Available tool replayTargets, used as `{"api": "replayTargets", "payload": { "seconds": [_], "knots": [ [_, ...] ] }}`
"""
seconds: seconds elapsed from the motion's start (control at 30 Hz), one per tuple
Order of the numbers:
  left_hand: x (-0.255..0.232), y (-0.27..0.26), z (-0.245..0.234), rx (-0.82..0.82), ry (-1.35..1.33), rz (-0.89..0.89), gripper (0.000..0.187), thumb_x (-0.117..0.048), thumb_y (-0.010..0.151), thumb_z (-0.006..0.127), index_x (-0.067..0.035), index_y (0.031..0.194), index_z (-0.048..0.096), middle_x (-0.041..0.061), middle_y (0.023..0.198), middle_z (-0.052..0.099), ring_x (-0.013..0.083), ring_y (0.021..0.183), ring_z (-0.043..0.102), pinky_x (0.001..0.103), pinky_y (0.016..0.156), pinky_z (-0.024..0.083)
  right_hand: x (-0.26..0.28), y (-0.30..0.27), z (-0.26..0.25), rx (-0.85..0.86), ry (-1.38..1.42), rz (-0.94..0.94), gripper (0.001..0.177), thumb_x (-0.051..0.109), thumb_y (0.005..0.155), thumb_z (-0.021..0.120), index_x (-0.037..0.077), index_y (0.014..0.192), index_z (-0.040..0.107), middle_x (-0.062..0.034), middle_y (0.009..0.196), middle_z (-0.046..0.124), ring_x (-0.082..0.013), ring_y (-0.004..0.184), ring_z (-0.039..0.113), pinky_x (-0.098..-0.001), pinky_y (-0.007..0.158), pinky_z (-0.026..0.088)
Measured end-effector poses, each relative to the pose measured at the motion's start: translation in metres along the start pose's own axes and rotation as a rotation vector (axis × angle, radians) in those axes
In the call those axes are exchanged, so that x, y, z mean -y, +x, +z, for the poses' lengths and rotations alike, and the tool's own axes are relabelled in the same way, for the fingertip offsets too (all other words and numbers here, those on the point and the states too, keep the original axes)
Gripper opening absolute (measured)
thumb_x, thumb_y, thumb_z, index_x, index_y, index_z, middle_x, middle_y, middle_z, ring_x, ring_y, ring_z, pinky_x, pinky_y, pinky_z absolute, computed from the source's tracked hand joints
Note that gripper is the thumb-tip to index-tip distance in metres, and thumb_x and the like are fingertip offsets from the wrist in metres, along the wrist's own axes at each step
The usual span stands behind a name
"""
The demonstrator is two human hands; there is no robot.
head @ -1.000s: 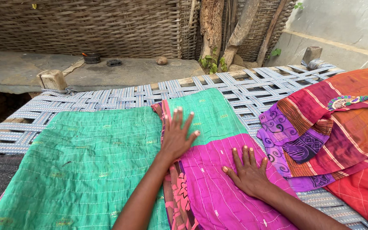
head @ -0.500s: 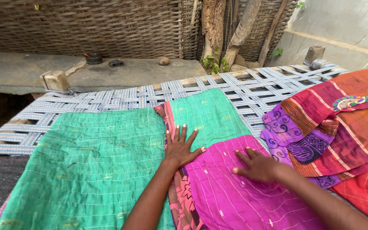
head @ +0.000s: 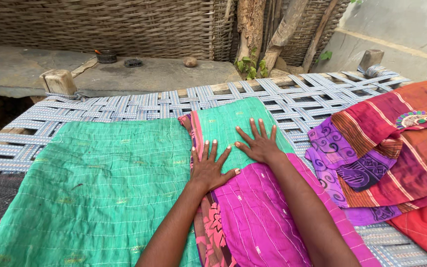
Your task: The person folds a green and pink cloth on a woven bed, smoothing it with their hands before folding it multiple times into a rectangular shape.
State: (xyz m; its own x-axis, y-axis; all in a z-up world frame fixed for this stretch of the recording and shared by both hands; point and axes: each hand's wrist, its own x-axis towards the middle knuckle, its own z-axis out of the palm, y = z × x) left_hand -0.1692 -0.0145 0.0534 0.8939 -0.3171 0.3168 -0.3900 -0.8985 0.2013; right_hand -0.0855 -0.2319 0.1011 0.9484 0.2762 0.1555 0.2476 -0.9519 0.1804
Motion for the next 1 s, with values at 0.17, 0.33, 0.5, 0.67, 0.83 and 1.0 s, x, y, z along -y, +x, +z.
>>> {"api": "replayTargets", "payload": {
  "seconds": [0.17, 0.33, 0.5, 0.67, 0.83, 1.0],
  "knots": [
    [-0.008, -0.004, -0.009, 0.106, 0.001, -0.039, 0.094, -0.088, 0.082, 0.032, -0.038, 0.161, 0.021, 0.016, 0.171, 0.006, 0.0367, 0.158, -0.002, 0.076, 0.115, -0.005, -0.009, -0.003, 0.031, -0.014, 0.072, 0.006, 0.074, 0.08, 0.093, 0.016, 0.052, 0.161, 0.008, -0.0063, 0.173, -0.003, -0.0349, 0.158, -0.007, -0.0695, 0.119, -0.011],
    [-0.009, -0.003, -0.012, 0.133, 0.007, -0.053, 0.094, -0.089, 0.082, 0.03, -0.039, 0.162, 0.02, 0.013, 0.172, 0.004, 0.0349, 0.158, -0.004, 0.075, 0.116, -0.005, -0.012, -0.002, 0.04, -0.031, 0.121, 0.0, 0.074, 0.08, 0.093, 0.017, 0.051, 0.16, 0.009, -0.0063, 0.173, 0.0, -0.0346, 0.158, -0.005, -0.0692, 0.118, -0.011],
    [0.022, 0.035, 0.034, -0.128, -0.178, -0.054, 0.08, -0.067, 0.098, 0.032, -0.019, 0.162, 0.022, 0.026, 0.167, 0.005, 0.0409, 0.154, -0.003, 0.068, 0.117, -0.001, -0.012, -0.007, 0.042, -0.095, 0.118, -0.004, 0.072, 0.078, 0.094, 0.017, 0.049, 0.161, 0.012, -0.0089, 0.172, 0.004, -0.0362, 0.158, -0.001, -0.0711, 0.117, -0.009],
    [0.115, 0.126, 0.069, -0.729, -0.853, -0.619, 0.031, -0.006, 0.095, 0.055, 0.001, 0.121, 0.069, 0.022, 0.105, 0.077, 0.0346, 0.093, 0.076, 0.048, 0.083, 0.06, -0.013, -0.004, 0.047, -0.164, 0.101, -0.026, 0.071, 0.074, 0.097, 0.018, 0.046, 0.162, 0.014, -0.0118, 0.171, 0.008, -0.0389, 0.157, 0.002, -0.0732, 0.116, -0.008],
    [0.152, 0.141, 0.084, -0.571, -1.338, -0.61, 0.023, -0.006, 0.089, 0.075, 0.011, 0.104, 0.07, 0.009, 0.079, 0.068, 0.0159, 0.061, 0.062, 0.037, 0.046, 0.048, -0.016, 0.0, 0.059, -0.237, 0.043, -0.065, 0.069, 0.07, 0.1, 0.023, 0.042, 0.163, 0.018, -0.0158, 0.17, 0.014, -0.0409, 0.156, 0.009, -0.076, 0.115, -0.004],
    [0.149, 0.137, 0.054, -0.476, -1.534, -0.581, 0.022, -0.014, 0.086, 0.078, -0.005, 0.105, 0.07, 0.004, 0.073, 0.064, 0.0114, 0.049, 0.053, 0.029, 0.039, 0.037, -0.01, -0.005, 0.044, -0.232, 0.054, -0.065, 0.067, 0.067, 0.1, 0.028, 0.039, 0.16, 0.028, -0.0164, 0.168, 0.02, -0.0409, 0.156, 0.013, -0.0762, 0.114, 0.0]
  ]
}}
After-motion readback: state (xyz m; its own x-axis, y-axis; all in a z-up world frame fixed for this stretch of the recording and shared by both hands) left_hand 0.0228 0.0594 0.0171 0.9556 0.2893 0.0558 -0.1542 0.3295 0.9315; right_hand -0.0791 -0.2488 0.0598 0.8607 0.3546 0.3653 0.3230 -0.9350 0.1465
